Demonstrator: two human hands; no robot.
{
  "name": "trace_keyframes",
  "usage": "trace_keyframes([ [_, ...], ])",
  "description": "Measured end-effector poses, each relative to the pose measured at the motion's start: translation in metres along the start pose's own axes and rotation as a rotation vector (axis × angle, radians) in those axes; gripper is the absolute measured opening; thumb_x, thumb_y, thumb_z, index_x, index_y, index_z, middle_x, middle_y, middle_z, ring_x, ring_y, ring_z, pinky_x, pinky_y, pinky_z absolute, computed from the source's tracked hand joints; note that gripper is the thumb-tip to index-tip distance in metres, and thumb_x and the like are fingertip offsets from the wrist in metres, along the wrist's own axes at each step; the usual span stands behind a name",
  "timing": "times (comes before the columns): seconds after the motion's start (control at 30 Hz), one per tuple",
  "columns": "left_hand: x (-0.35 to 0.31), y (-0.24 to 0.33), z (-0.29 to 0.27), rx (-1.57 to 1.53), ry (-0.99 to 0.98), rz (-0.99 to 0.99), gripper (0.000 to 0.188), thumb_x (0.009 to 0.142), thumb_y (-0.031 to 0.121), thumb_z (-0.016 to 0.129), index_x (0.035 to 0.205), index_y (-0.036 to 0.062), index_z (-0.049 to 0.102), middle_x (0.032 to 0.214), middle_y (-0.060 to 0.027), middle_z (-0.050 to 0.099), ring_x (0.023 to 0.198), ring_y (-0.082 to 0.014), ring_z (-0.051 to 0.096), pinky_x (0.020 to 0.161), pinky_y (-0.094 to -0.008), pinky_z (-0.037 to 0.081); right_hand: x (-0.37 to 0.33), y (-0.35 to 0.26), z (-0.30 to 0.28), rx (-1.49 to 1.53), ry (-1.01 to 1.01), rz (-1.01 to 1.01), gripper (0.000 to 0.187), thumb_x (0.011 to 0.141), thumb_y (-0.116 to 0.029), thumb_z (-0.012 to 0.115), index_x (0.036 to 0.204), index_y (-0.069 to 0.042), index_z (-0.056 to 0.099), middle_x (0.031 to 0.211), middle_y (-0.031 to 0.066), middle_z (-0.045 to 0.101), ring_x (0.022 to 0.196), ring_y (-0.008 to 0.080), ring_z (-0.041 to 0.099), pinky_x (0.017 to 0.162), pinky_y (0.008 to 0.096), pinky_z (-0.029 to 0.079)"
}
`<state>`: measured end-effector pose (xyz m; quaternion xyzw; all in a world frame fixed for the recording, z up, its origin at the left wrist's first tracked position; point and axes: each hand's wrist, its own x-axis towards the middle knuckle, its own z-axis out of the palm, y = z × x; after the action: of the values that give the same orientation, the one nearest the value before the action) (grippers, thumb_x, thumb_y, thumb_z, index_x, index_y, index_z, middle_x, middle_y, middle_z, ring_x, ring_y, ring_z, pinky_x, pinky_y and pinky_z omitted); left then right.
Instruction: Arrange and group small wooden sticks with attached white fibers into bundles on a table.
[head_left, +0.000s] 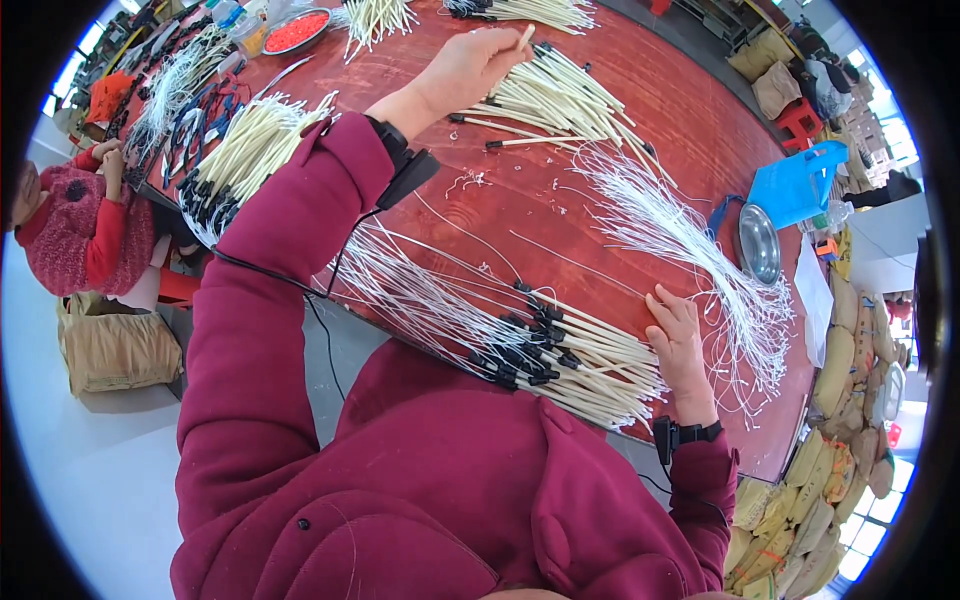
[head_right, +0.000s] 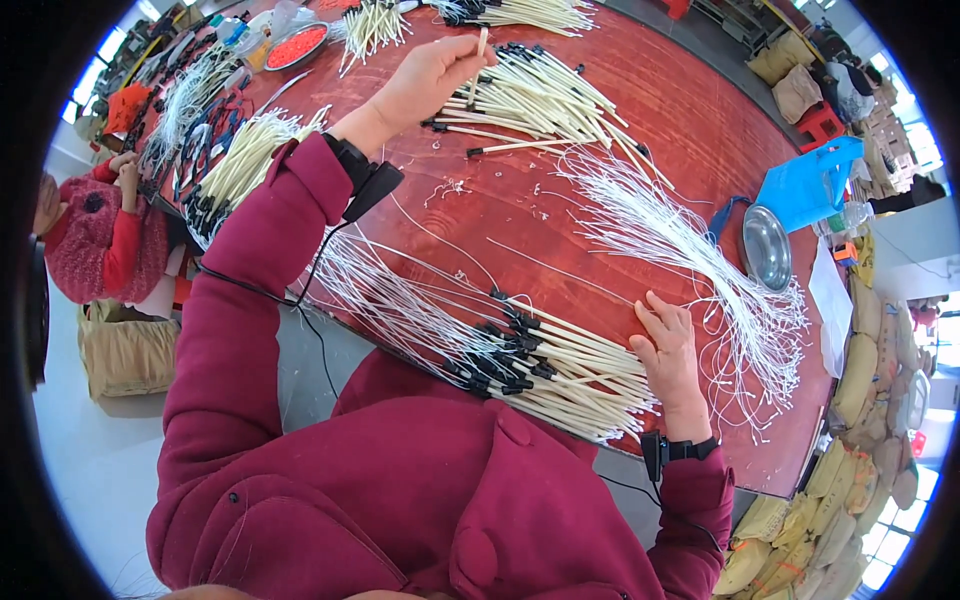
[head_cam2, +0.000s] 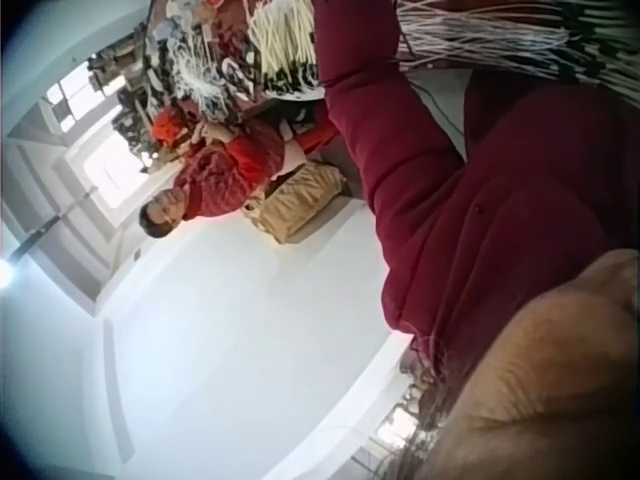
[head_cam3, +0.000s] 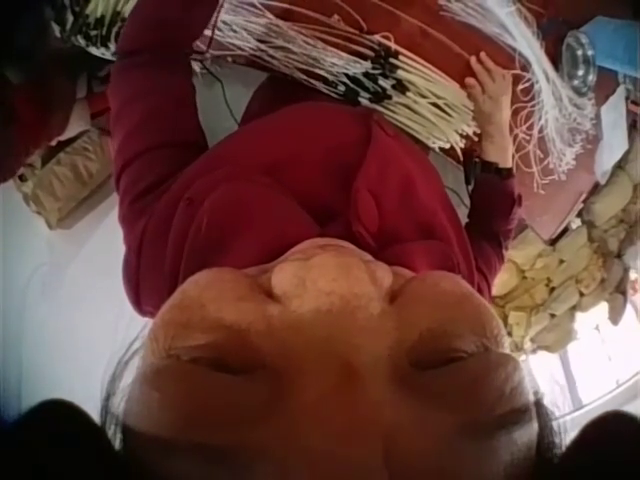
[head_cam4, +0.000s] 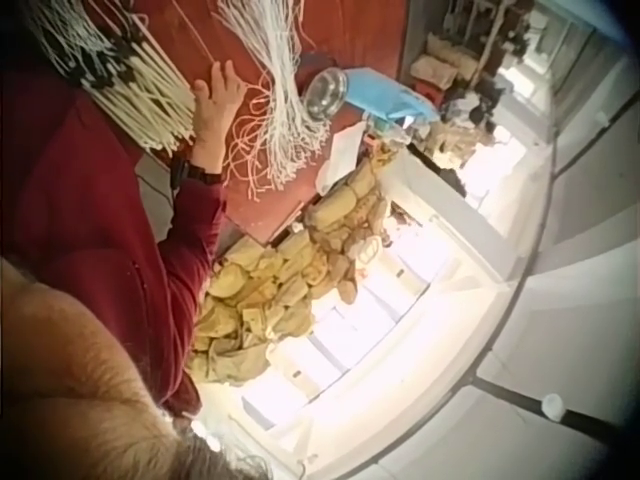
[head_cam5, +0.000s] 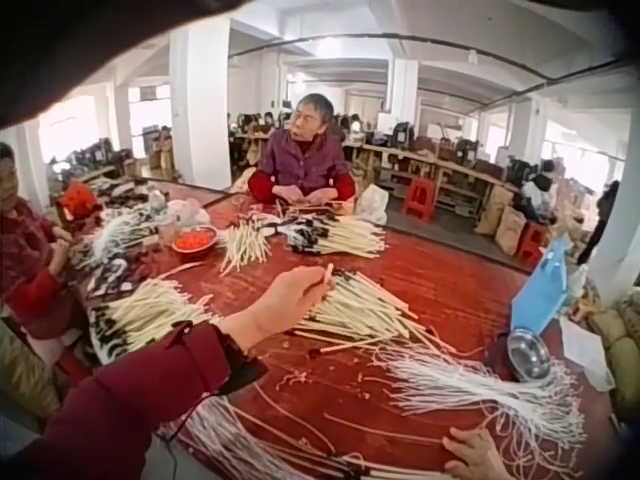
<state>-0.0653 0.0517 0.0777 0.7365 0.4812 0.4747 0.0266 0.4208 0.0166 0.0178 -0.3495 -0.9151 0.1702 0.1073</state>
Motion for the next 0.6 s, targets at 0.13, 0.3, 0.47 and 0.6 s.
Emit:
trace_keyframes([
  [0.13,-0.001,0.036,0.002,-0.125,0.009,-0.051,0.021,0.099,0.011,0.062,0.118,0.0025,0.068,0.097,-0.0144,0.066,0.09,-0.0315,0.064,0.081,-0.0341,0.051,0.0,-0.001,0.001,0.004,0.004,0.007,0.046,0.092,-0.024,0.062,0.131,0.0,0.067,0.143,0.0172,0.058,0.125,0.0355,0.052,0.111,0.043,0.04],
  [0.3,-0.064,0.073,0.023,0.09,-0.202,-0.017,0.026,0.099,0.011,0.062,0.123,0.0041,0.068,0.098,-0.017,0.067,0.092,-0.0344,0.065,0.079,-0.0382,0.052,0.002,0.006,0.005,0.012,0.043,-0.02,0.049,0.086,-0.025,0.07,0.128,0.0,0.069,0.141,0.017,0.06,0.123,0.0354,0.053,0.109,0.0447,0.042],
  [0.47,-0.118,0.08,0.017,0.165,-0.402,-0.398,0.015,0.098,0.012,0.06,0.11,0.0028,0.064,0.097,-0.0167,0.068,0.095,-0.0385,0.065,0.078,-0.046,0.051,0.002,0.004,0.003,0.024,0.0,0.011,0.047,0.09,-0.024,0.064,0.131,0.001,0.066,0.143,0.0176,0.058,0.126,0.0357,0.051,0.111,0.0433,0.04],
  [0.6,-0.141,0.07,0.015,0.222,-0.409,-0.304,0.011,0.098,0.012,0.06,0.105,0.0035,0.06,0.097,-0.0157,0.067,0.095,-0.0381,0.064,0.08,-0.0463,0.051,0.001,0.006,0.005,0.022,0.035,-0.01,0.052,0.087,-0.031,0.072,0.129,-0.001,0.068,0.141,0.0169,0.059,0.123,0.0361,0.053,0.109,0.045,0.042],
])
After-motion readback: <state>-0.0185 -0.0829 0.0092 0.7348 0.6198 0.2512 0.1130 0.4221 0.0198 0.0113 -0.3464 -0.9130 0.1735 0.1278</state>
